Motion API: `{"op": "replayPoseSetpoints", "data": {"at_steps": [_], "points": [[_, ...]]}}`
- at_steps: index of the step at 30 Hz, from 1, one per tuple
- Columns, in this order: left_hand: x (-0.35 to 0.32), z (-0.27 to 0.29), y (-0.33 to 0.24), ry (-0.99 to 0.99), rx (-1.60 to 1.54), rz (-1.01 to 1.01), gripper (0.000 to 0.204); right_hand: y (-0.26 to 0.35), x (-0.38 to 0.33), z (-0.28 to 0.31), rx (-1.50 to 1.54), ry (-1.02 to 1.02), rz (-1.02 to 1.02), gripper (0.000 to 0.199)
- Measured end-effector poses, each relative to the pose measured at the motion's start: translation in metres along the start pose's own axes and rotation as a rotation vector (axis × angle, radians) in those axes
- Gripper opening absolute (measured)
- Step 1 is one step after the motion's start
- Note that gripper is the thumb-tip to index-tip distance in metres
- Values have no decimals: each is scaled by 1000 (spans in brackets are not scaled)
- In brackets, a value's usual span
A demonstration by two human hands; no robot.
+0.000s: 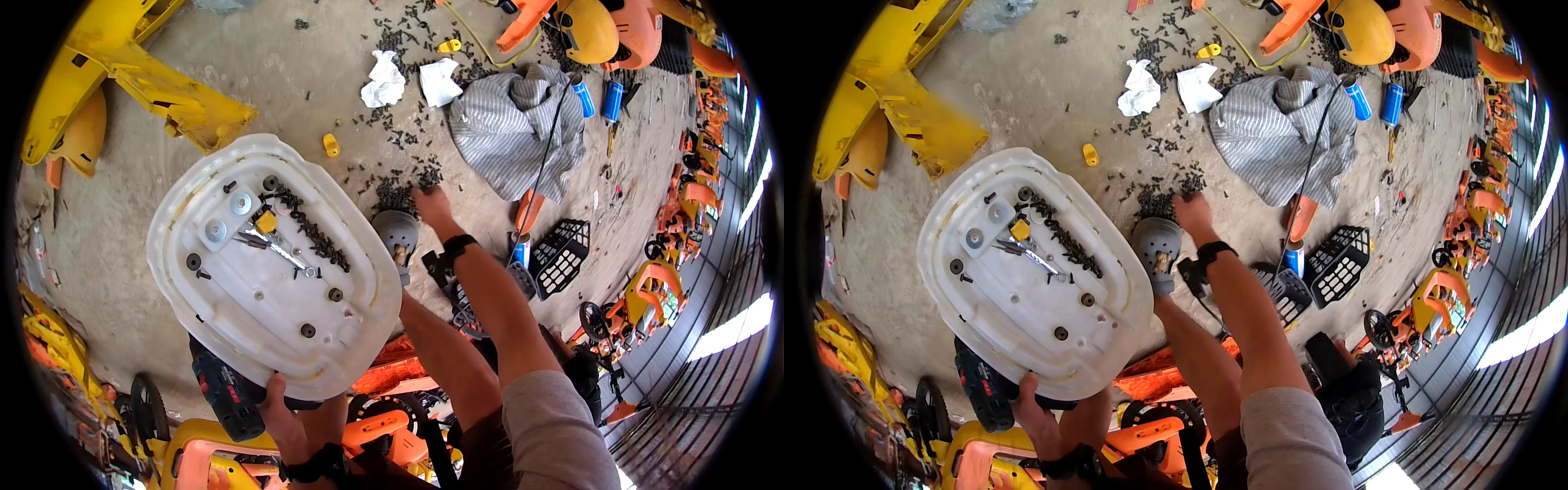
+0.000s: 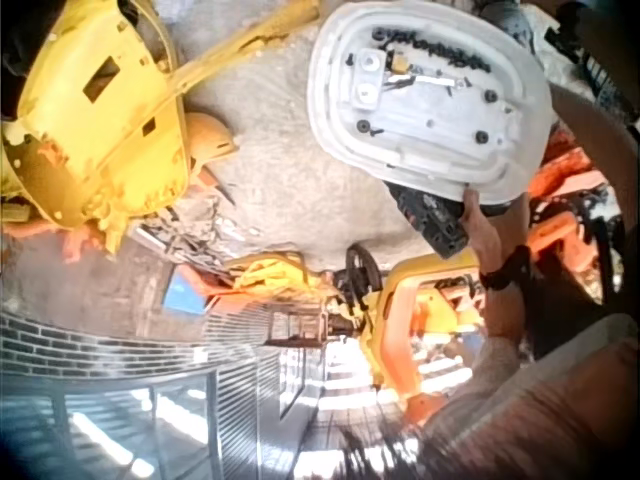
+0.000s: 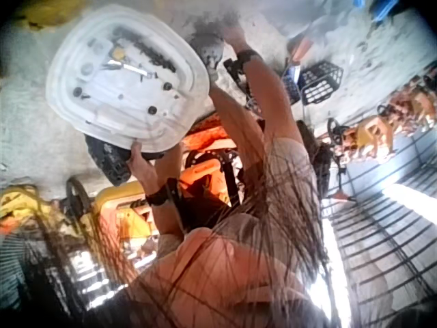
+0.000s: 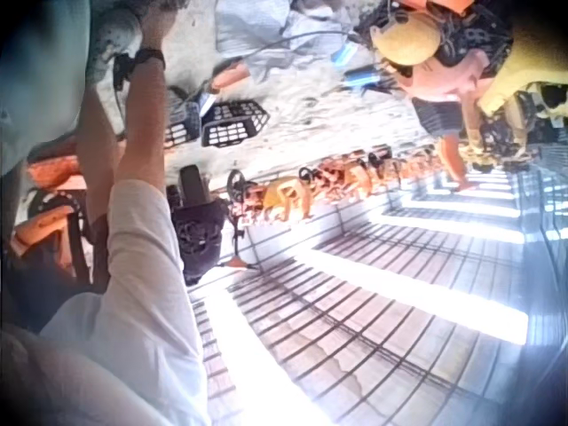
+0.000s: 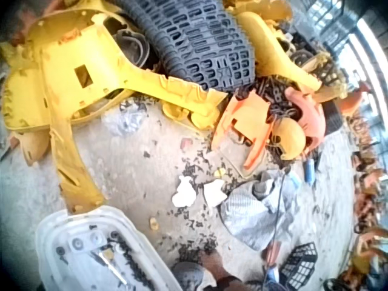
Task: The person organizes various small fasteners and hardware into a white tray before using a drill to secure an orange plastic panel to a scooter chassis.
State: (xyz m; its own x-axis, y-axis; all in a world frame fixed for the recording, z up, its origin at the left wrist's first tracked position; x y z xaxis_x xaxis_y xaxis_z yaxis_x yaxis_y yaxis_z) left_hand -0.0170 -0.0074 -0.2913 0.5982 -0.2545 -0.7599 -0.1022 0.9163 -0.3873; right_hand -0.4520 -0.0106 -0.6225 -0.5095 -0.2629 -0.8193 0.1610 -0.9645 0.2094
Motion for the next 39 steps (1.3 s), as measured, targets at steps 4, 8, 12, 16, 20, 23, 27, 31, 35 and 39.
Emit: {"op": "replayPoseSetpoints", "data": {"at_steps": [4, 8, 12, 16, 20, 23, 27, 31, 35, 39], "points": [[0, 0, 1, 1, -11, -28, 65, 34, -31, -16, -14, 49, 142, 45], [0, 2, 0, 19, 24, -42, 64, 76, -48, 4, -118, 31, 402, 39], [1, 3, 1, 15, -1, 4, 63, 114, -79, 1, -412, -43, 748, 51], [0, 4, 2, -15, -25, 2, 64, 124, -91, -31, -560, -10, 730, 58], [-3, 7, 3, -44, -4, -17, 67, 116, -83, -37, -527, -71, 612, 61], [-7, 10, 5, -32, -75, 13, 70, 105, -85, -42, -467, -100, 447, 60], [-21, 3, -2, -22, -196, 93, 69, 95, -81, -41, -295, -128, 425, 58], [-12, 16, 9, 1, -129, 10, 69, 84, -79, -51, -262, -97, 470, 50], [-2, 25, 22, 26, -115, -44, 69, 86, -85, -55, -274, -123, 543, 46], [-7, 25, 19, 3, -94, -10, 64, 92, -96, -62, -338, -132, 576, 44]]}}
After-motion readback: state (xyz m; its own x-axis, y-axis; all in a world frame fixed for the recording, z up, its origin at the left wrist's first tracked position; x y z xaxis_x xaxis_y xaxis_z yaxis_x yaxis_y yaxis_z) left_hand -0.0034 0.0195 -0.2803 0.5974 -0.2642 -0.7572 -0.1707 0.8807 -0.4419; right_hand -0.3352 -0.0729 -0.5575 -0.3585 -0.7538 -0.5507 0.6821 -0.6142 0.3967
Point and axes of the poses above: each hand's wrist, its own x-axis towards the middle knuckle, its own z-axis out of the back of the hand, y = z × x, the point moved 8 cm from there along x, towards the middle knuckle, and after that the axes turned 11 degrees about x, right-handed, at the moved point
